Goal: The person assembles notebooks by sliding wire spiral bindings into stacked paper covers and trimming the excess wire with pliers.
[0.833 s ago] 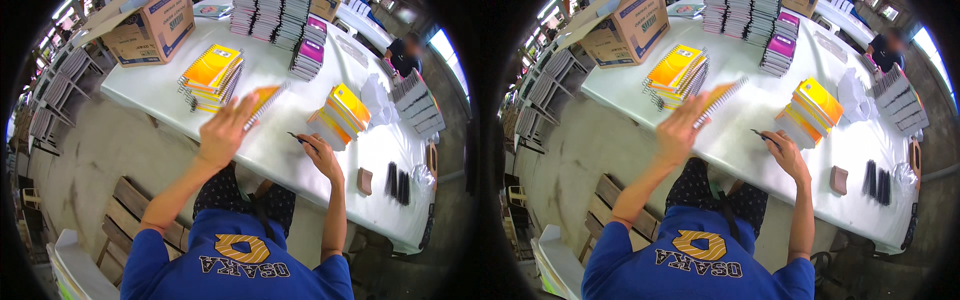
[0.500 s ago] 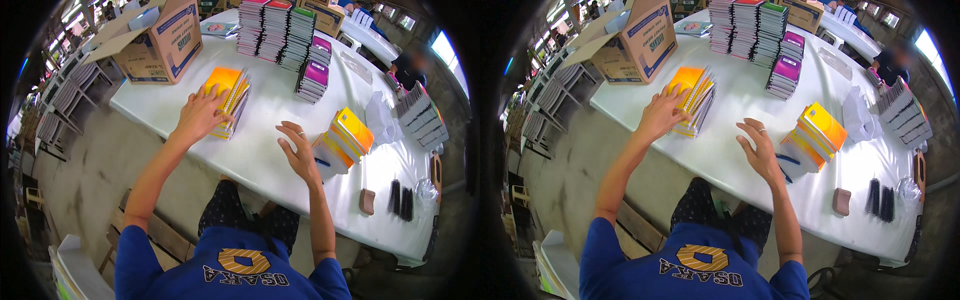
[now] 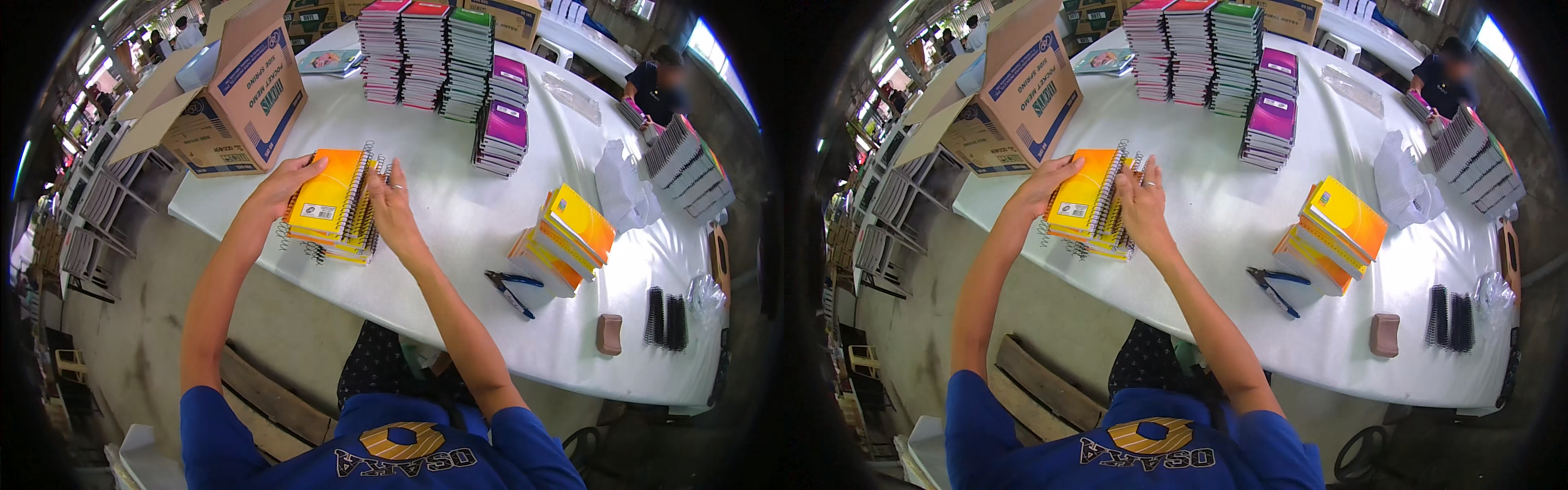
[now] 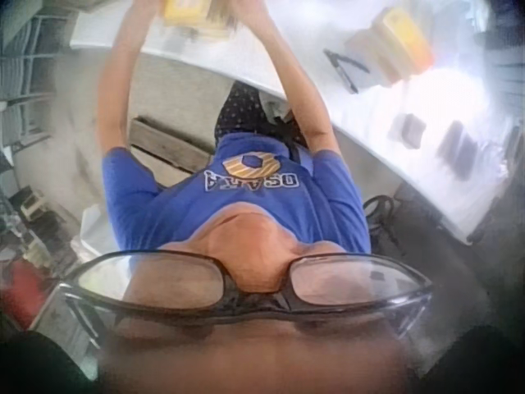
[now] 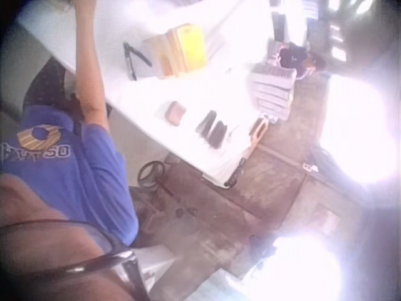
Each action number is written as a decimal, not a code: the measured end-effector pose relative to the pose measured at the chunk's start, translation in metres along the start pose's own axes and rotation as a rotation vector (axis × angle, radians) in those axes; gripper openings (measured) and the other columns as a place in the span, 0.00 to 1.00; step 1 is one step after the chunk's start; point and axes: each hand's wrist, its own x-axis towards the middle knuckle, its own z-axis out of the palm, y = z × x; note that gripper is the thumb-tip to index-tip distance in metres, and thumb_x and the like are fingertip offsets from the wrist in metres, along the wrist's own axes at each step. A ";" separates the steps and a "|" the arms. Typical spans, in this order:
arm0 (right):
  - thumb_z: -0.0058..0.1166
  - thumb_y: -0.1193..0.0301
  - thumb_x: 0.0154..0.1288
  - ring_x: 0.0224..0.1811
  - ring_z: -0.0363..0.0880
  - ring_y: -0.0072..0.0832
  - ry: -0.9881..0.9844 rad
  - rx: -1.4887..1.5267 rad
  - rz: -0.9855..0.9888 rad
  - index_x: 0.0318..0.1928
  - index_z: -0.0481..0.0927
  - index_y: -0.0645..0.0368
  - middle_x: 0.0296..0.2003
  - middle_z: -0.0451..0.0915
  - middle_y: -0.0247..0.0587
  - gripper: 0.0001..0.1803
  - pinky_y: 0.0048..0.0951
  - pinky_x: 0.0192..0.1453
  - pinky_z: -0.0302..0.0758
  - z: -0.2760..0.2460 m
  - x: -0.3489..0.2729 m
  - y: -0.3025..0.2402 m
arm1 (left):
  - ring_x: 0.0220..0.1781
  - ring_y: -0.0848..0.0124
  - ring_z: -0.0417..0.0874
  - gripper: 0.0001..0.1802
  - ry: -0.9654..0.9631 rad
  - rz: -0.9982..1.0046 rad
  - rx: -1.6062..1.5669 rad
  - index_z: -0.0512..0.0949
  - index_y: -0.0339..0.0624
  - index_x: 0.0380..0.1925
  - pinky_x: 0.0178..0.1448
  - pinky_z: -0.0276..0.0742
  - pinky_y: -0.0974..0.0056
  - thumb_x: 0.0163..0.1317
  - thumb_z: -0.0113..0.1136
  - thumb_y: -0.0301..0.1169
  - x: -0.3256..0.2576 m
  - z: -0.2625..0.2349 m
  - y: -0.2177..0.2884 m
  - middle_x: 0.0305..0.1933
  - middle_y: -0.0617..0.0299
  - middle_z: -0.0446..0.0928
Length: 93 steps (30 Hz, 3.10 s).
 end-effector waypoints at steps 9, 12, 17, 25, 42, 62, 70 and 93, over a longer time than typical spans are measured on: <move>0.33 0.55 0.79 0.76 0.45 0.52 0.048 0.227 -0.031 0.66 0.65 0.67 0.72 0.50 0.64 0.30 0.43 0.76 0.50 -0.003 -0.013 -0.005 | 0.57 0.72 0.78 0.30 0.122 0.075 0.180 0.65 0.28 0.63 0.58 0.76 0.67 0.72 0.54 0.42 0.011 0.024 -0.005 0.61 0.50 0.74; 0.32 0.55 0.79 0.77 0.43 0.55 0.067 0.518 0.002 0.67 0.59 0.72 0.72 0.48 0.70 0.32 0.42 0.77 0.48 -0.009 -0.016 -0.014 | 0.63 0.72 0.73 0.36 0.217 0.096 0.439 0.58 0.28 0.68 0.63 0.70 0.68 0.72 0.51 0.46 0.012 0.042 -0.001 0.65 0.49 0.70; 0.33 0.53 0.78 0.77 0.42 0.53 -0.018 0.630 0.141 0.70 0.48 0.74 0.72 0.47 0.68 0.36 0.40 0.78 0.45 -0.025 -0.015 -0.011 | 0.62 0.68 0.75 0.38 0.531 -0.096 0.372 0.63 0.30 0.67 0.64 0.70 0.66 0.72 0.47 0.53 -0.002 0.031 0.014 0.63 0.49 0.72; 0.32 0.47 0.77 0.78 0.42 0.47 -0.064 0.518 0.238 0.73 0.34 0.73 0.73 0.47 0.64 0.46 0.36 0.78 0.43 -0.015 -0.013 -0.016 | 0.52 0.68 0.81 0.29 0.177 -0.113 0.042 0.72 0.38 0.59 0.57 0.78 0.62 0.72 0.47 0.52 -0.005 0.021 0.001 0.54 0.56 0.78; 0.29 0.42 0.76 0.64 0.70 0.38 -0.112 -0.143 -0.111 0.54 0.78 0.71 0.57 0.76 0.55 0.41 0.35 0.70 0.61 -0.073 0.119 -0.012 | 0.81 0.54 0.40 0.51 0.432 0.500 0.260 0.39 0.33 0.74 0.80 0.41 0.53 0.67 0.56 0.51 -0.156 0.154 -0.114 0.79 0.46 0.40; 0.26 0.21 0.55 0.48 0.83 0.39 -1.264 0.174 0.550 0.60 0.68 0.77 0.49 0.80 0.58 0.64 0.37 0.58 0.79 -0.072 0.110 0.059 | 0.62 0.68 0.71 0.38 0.550 0.114 -0.486 0.62 0.44 0.68 0.68 0.60 0.60 0.72 0.36 0.61 -0.078 0.066 -0.118 0.65 0.59 0.71; 0.21 0.28 0.64 0.48 0.80 0.29 -0.607 0.401 0.632 0.60 0.72 0.68 0.48 0.81 0.47 0.54 0.34 0.61 0.75 -0.076 -0.022 0.042 | 0.64 0.72 0.67 0.35 0.268 -0.120 -0.321 0.67 0.53 0.67 0.68 0.58 0.62 0.70 0.40 0.63 -0.065 0.029 -0.087 0.66 0.67 0.70; 0.60 0.51 0.57 0.72 0.62 0.33 0.127 -0.702 -0.849 0.65 0.69 0.57 0.68 0.66 0.39 0.39 0.48 0.76 0.50 -0.020 -0.114 -0.047 | 0.72 0.65 0.64 0.33 0.301 0.803 0.840 0.72 0.39 0.63 0.75 0.54 0.63 0.73 0.39 0.55 -0.067 0.066 0.040 0.68 0.50 0.68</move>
